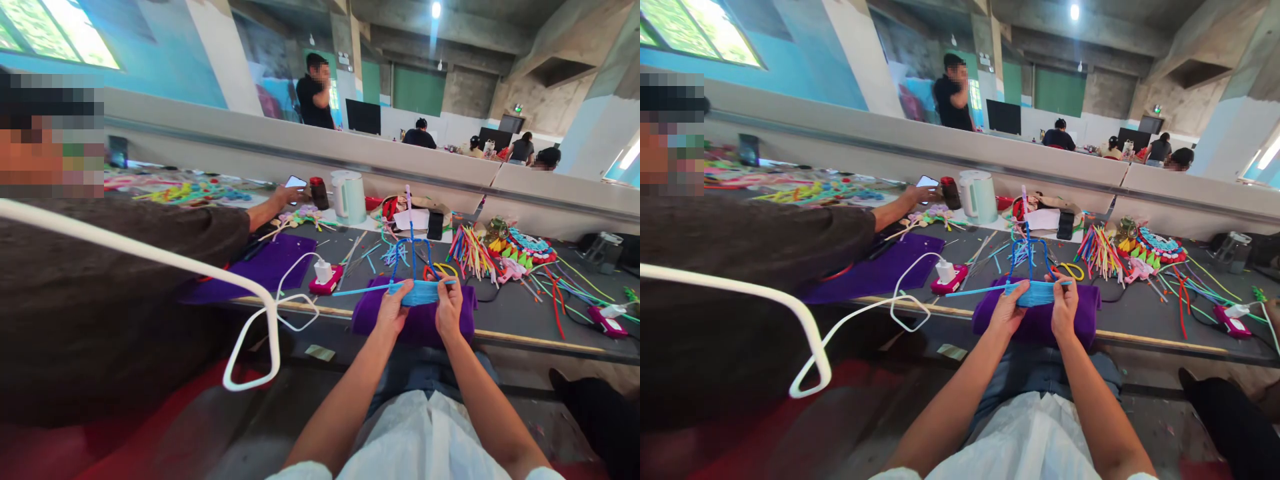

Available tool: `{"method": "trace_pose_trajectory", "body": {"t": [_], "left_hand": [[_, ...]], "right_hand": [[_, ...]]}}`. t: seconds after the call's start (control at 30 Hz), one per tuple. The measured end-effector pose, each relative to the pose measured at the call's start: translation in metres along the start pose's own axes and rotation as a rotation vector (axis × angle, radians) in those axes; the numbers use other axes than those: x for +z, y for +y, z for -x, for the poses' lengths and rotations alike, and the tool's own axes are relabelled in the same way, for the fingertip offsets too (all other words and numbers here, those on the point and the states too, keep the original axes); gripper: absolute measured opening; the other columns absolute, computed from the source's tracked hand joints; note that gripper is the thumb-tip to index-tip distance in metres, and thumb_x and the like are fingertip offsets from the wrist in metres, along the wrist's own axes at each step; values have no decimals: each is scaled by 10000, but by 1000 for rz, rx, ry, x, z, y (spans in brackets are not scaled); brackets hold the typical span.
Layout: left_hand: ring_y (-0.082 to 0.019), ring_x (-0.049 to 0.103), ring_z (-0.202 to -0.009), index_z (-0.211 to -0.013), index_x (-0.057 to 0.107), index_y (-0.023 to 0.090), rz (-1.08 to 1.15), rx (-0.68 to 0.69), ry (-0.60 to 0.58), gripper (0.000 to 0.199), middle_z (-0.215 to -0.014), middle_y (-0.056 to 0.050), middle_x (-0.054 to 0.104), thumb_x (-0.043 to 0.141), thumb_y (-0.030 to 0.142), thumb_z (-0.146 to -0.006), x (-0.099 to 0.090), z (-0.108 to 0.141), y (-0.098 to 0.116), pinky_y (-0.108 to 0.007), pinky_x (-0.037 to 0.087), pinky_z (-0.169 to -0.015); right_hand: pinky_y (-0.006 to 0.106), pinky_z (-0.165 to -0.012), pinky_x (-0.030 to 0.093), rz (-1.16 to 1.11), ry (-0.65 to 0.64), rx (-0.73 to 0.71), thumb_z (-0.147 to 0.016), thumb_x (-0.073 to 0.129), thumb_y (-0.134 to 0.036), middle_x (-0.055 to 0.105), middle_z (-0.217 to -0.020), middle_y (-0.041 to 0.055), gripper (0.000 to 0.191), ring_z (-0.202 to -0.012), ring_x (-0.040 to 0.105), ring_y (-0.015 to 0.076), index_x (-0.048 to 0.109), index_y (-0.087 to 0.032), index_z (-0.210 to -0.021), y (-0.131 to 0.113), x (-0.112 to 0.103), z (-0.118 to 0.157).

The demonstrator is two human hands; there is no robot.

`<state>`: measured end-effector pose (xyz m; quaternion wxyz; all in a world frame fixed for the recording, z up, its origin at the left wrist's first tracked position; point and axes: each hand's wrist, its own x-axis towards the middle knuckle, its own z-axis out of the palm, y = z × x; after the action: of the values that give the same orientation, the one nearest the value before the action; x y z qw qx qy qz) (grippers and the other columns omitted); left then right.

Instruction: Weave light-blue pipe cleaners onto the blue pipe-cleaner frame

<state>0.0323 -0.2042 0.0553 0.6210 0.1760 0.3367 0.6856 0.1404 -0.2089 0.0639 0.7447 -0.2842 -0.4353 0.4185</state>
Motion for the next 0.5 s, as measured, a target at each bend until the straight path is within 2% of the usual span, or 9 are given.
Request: {"method": "trace_pose_trajectory", "body": {"t": [0.1, 0.27, 0.4, 0.5], "left_hand": [[-149, 645, -600, -745, 682, 148, 9, 96, 36, 276, -666, -10, 699, 826, 207, -517, 3, 4, -1, -282, 522, -623], [-149, 638, -587, -745, 687, 143, 48, 159, 94, 305, -652, 1, 694, 838, 201, -486, 10, 12, 1, -295, 520, -626], [-130, 620, -555, -707, 672, 145, 29, 176, 65, 282, -611, 17, 673, 840, 202, -488, 11, 14, 4, -275, 507, -602], [-131, 613, -538, -709, 658, 146, 7, 188, 49, 289, -598, 23, 659, 838, 211, -494, 10, 14, 4, -279, 507, -590]], "right_hand": [[388, -877, 453, -7, 23, 22, -815, 587, -353, 627, -1043, 65, 178, -917, 639, 196, 492, -206, -848, 0, 1, 2], [357, -838, 458, -77, 64, 71, -780, 628, -328, 639, -1013, 50, 180, -893, 636, 187, 511, -201, -830, 2, 3, 1], [292, -766, 461, -84, 115, 70, -760, 655, -323, 630, -840, 1, 179, -766, 610, 139, 548, -193, -821, 3, 2, -1], [268, -722, 465, -93, 112, 98, -753, 661, -337, 628, -821, -5, 206, -735, 599, 128, 554, -195, -859, 4, 1, 0]]}}
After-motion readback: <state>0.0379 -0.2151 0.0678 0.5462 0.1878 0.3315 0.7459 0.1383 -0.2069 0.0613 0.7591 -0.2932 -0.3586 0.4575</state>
